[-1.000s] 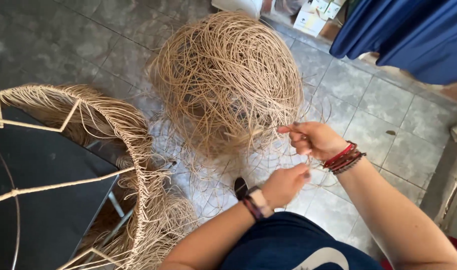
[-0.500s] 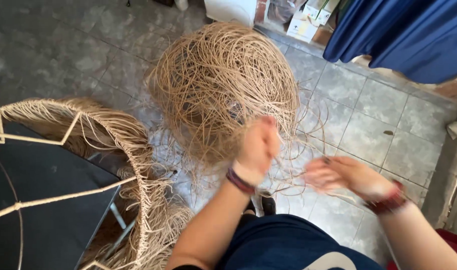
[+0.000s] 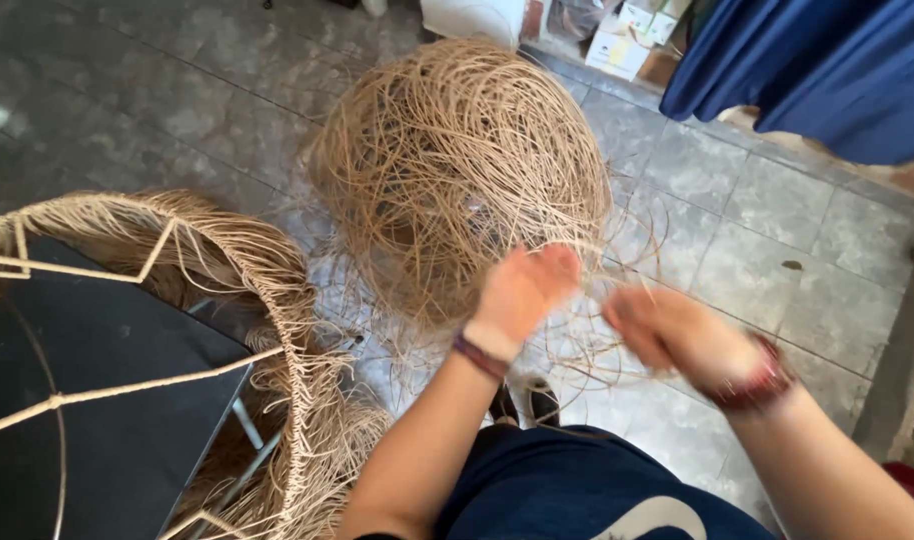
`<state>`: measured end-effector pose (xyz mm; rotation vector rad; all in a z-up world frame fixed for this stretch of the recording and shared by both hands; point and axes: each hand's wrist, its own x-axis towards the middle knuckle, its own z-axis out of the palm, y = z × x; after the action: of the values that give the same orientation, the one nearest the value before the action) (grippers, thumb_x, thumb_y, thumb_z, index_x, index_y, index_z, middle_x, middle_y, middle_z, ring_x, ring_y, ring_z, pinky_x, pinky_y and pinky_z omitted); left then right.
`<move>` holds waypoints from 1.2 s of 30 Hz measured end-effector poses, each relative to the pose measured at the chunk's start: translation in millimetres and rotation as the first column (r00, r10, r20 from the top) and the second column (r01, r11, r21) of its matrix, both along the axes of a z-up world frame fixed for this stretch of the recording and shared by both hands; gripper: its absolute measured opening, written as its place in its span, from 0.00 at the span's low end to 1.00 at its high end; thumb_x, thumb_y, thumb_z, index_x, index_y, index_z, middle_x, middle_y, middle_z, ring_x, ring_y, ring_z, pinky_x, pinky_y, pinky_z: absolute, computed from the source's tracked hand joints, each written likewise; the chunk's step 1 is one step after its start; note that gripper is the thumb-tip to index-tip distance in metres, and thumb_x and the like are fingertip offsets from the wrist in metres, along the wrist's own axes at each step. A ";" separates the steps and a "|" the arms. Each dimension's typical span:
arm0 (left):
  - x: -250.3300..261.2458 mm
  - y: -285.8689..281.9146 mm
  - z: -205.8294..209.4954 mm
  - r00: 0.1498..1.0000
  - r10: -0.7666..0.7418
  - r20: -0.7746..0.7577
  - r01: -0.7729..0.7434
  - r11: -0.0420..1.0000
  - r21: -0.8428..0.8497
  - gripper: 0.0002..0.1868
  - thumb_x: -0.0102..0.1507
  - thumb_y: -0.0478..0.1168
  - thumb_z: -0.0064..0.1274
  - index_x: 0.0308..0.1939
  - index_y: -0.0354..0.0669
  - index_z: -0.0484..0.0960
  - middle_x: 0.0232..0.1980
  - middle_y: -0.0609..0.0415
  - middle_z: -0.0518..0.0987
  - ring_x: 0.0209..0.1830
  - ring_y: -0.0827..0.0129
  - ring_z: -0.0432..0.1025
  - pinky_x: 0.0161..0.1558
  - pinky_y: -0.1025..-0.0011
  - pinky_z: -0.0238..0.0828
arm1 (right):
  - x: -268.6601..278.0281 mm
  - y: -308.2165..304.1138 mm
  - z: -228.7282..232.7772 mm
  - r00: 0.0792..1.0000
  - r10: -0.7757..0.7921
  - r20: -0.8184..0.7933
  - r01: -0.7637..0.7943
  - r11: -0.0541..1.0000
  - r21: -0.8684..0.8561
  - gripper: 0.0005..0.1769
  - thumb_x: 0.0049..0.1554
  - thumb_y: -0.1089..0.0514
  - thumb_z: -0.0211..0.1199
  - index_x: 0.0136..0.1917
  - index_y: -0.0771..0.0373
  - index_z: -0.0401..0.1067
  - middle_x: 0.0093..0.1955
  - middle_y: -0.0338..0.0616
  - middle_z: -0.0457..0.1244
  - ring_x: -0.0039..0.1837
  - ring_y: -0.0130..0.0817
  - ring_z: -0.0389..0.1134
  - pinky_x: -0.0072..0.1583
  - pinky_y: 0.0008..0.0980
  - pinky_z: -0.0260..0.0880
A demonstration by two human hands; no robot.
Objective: Weaving natural fiber strands around a circular frame to construct furniture
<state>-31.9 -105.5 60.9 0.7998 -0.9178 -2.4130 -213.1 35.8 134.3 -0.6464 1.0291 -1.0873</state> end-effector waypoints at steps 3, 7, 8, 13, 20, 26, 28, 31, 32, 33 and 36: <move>-6.9 -29.5 33.0 0.799 0.600 0.053 -0.441 0.523 0.729 0.09 0.74 0.41 0.40 0.47 0.38 0.69 0.37 0.51 0.76 0.30 0.71 0.69 0.31 0.78 0.71 | -6.2 33.6 2.4 0.983 0.161 -0.092 -0.139 0.968 0.208 0.14 0.66 0.56 0.51 0.51 0.70 0.71 0.28 0.34 0.51 0.26 0.22 0.45 0.27 0.23 0.39; -4.7 2.5 54.1 0.974 0.176 0.144 -0.182 0.983 0.032 0.14 0.71 0.39 0.34 0.46 0.42 0.79 0.24 0.60 0.68 0.20 0.71 0.61 0.22 0.75 0.57 | -11.1 11.0 -15.3 0.984 0.173 0.033 -0.176 0.980 0.095 0.21 0.64 0.47 0.49 0.53 0.70 0.63 0.43 0.53 0.61 0.42 0.37 0.59 0.42 0.38 0.57; -3.2 20.4 50.5 0.956 -0.039 0.291 0.157 0.906 -0.393 0.15 0.63 0.29 0.38 0.47 0.36 0.80 0.29 0.52 0.76 0.29 0.59 0.72 0.33 0.64 0.69 | -9.9 1.8 -22.2 0.977 0.169 0.131 -0.179 0.981 0.073 0.36 0.63 0.43 0.46 0.72 0.73 0.64 0.58 0.67 0.70 0.58 0.49 0.73 0.57 0.49 0.73; 4.3 99.3 -9.6 0.906 -0.333 0.260 0.419 0.625 -0.659 0.08 0.69 0.37 0.42 0.43 0.48 0.78 0.35 0.54 0.81 0.40 0.58 0.77 0.47 0.64 0.73 | -3.7 -73.8 -83.8 0.954 0.043 0.298 -0.128 0.953 0.273 0.28 0.65 0.49 0.43 0.69 0.70 0.65 0.51 0.42 0.54 0.50 0.32 0.55 0.47 0.34 0.54; 18.5 33.8 -4.9 0.976 -0.165 0.142 0.168 0.986 -0.009 0.27 0.69 0.61 0.44 0.63 0.50 0.78 0.61 0.50 0.79 0.66 0.57 0.70 0.66 0.55 0.63 | -3.0 -34.0 -41.6 0.989 -0.088 0.118 0.062 0.977 0.203 0.16 0.66 0.57 0.45 0.59 0.68 0.68 0.27 0.28 0.40 0.22 0.21 0.40 0.20 0.22 0.40; -38.6 -36.6 -127.9 0.834 0.549 -0.056 -0.369 0.629 0.684 0.15 0.73 0.43 0.37 0.41 0.41 0.79 0.31 0.67 0.76 0.24 0.81 0.66 0.23 0.87 0.52 | -26.9 59.0 -21.0 0.998 -0.004 0.062 -0.009 0.977 0.212 0.12 0.66 0.65 0.49 0.54 0.75 0.71 0.29 0.30 0.41 0.25 0.20 0.44 0.23 0.20 0.41; -29.8 -30.0 -81.1 0.861 0.507 0.026 -0.406 0.657 0.636 0.17 0.74 0.47 0.34 0.39 0.50 0.78 0.25 0.72 0.64 0.18 0.85 0.57 0.19 0.89 0.45 | -36.1 60.7 -17.2 0.998 0.048 0.028 -0.052 0.979 0.197 0.14 0.66 0.64 0.48 0.51 0.77 0.72 0.28 0.31 0.42 0.26 0.21 0.43 0.24 0.21 0.41; -34.0 -1.9 -19.6 0.900 0.417 0.126 -0.431 0.814 0.389 0.12 0.66 0.43 0.37 0.36 0.52 0.77 0.17 0.70 0.56 0.10 0.84 0.51 0.12 0.86 0.42 | -18.5 17.1 37.5 0.991 0.061 -0.120 -0.020 0.947 0.320 0.23 0.67 0.58 0.45 0.56 0.81 0.72 0.37 0.58 0.56 0.36 0.43 0.56 0.36 0.38 0.55; -36.0 16.6 -3.0 0.916 0.361 0.174 -0.391 0.900 0.193 0.08 0.58 0.34 0.43 0.36 0.46 0.78 0.14 0.62 0.59 0.07 0.78 0.55 0.10 0.81 0.46 | -5.0 0.8 62.5 0.974 0.033 -0.226 0.077 0.883 0.462 0.32 0.67 0.52 0.42 0.65 0.83 0.72 0.47 0.83 0.70 0.46 0.63 0.69 0.48 0.54 0.71; -31.7 38.6 -27.0 0.917 0.355 0.181 -0.388 0.899 0.203 0.08 0.58 0.34 0.43 0.36 0.46 0.78 0.14 0.62 0.59 0.07 0.78 0.55 0.10 0.81 0.46 | -7.7 -12.6 28.1 0.974 0.032 -0.223 0.080 0.877 0.473 0.32 0.67 0.52 0.42 0.65 0.83 0.72 0.47 0.83 0.70 0.46 0.63 0.69 0.48 0.54 0.71; -24.3 76.8 -60.2 0.943 0.275 0.189 -0.082 0.739 -0.669 0.19 0.70 0.36 0.37 0.24 0.38 0.75 0.26 0.38 0.73 0.31 0.44 0.70 0.41 0.55 0.69 | -21.2 -65.7 -74.1 0.993 0.116 0.011 -0.107 0.868 0.484 0.33 0.68 0.49 0.39 0.74 0.79 0.59 0.62 0.76 0.65 0.61 0.67 0.69 0.61 0.66 0.67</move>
<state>-56.2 -28.7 0.7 0.8941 -1.5915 -1.6321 -234.3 -29.9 60.2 -0.3014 1.2090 -0.6800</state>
